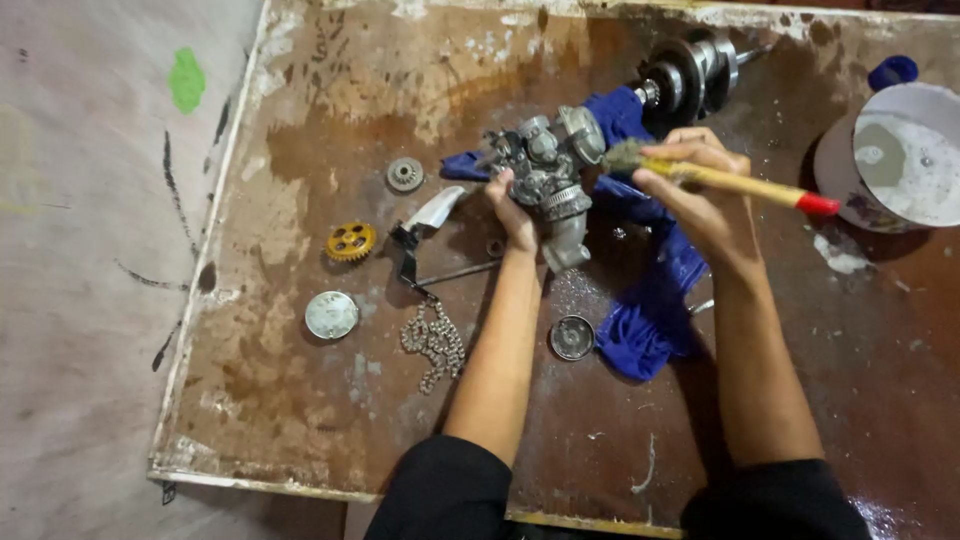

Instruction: Cleaning and inspecting mechanical components of a carburetor using a brush and cleaning solution.

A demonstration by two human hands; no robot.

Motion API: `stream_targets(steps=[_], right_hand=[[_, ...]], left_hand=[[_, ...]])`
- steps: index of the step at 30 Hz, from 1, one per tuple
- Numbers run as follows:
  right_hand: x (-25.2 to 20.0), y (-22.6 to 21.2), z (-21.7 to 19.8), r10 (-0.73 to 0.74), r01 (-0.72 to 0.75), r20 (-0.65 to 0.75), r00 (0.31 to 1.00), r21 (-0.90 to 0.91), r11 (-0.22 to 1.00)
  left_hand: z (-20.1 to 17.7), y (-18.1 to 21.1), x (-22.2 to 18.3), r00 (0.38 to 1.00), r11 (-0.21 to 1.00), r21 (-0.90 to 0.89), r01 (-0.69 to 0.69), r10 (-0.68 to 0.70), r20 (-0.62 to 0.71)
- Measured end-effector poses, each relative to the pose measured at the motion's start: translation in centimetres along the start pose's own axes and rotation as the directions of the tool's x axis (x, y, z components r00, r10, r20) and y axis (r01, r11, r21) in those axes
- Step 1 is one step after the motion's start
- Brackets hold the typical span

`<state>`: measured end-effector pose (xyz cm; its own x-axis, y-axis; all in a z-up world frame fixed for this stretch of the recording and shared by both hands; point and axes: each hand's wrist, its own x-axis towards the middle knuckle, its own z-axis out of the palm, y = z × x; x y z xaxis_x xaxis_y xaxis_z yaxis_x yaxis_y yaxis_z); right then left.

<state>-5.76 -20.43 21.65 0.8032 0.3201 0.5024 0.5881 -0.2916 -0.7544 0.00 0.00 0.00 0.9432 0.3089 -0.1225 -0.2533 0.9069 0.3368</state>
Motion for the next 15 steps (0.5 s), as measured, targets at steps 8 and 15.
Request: stream_targets(steps=[8,15], right_hand=[[0.4,-2.8,2.0,0.012,-0.013,-0.029,1.0,-0.018,1.0],[0.1,-3.0,2.0,-0.216,0.173,-0.078,0.973,-0.37,0.913]], left_hand=[[0.1,-0.1,-0.4,0.993,0.993,0.097,0.062,-0.072,0.097],[1.4,1.4,-1.1,1.0,0.996,0.083,0.018,-0.017,-0.021]])
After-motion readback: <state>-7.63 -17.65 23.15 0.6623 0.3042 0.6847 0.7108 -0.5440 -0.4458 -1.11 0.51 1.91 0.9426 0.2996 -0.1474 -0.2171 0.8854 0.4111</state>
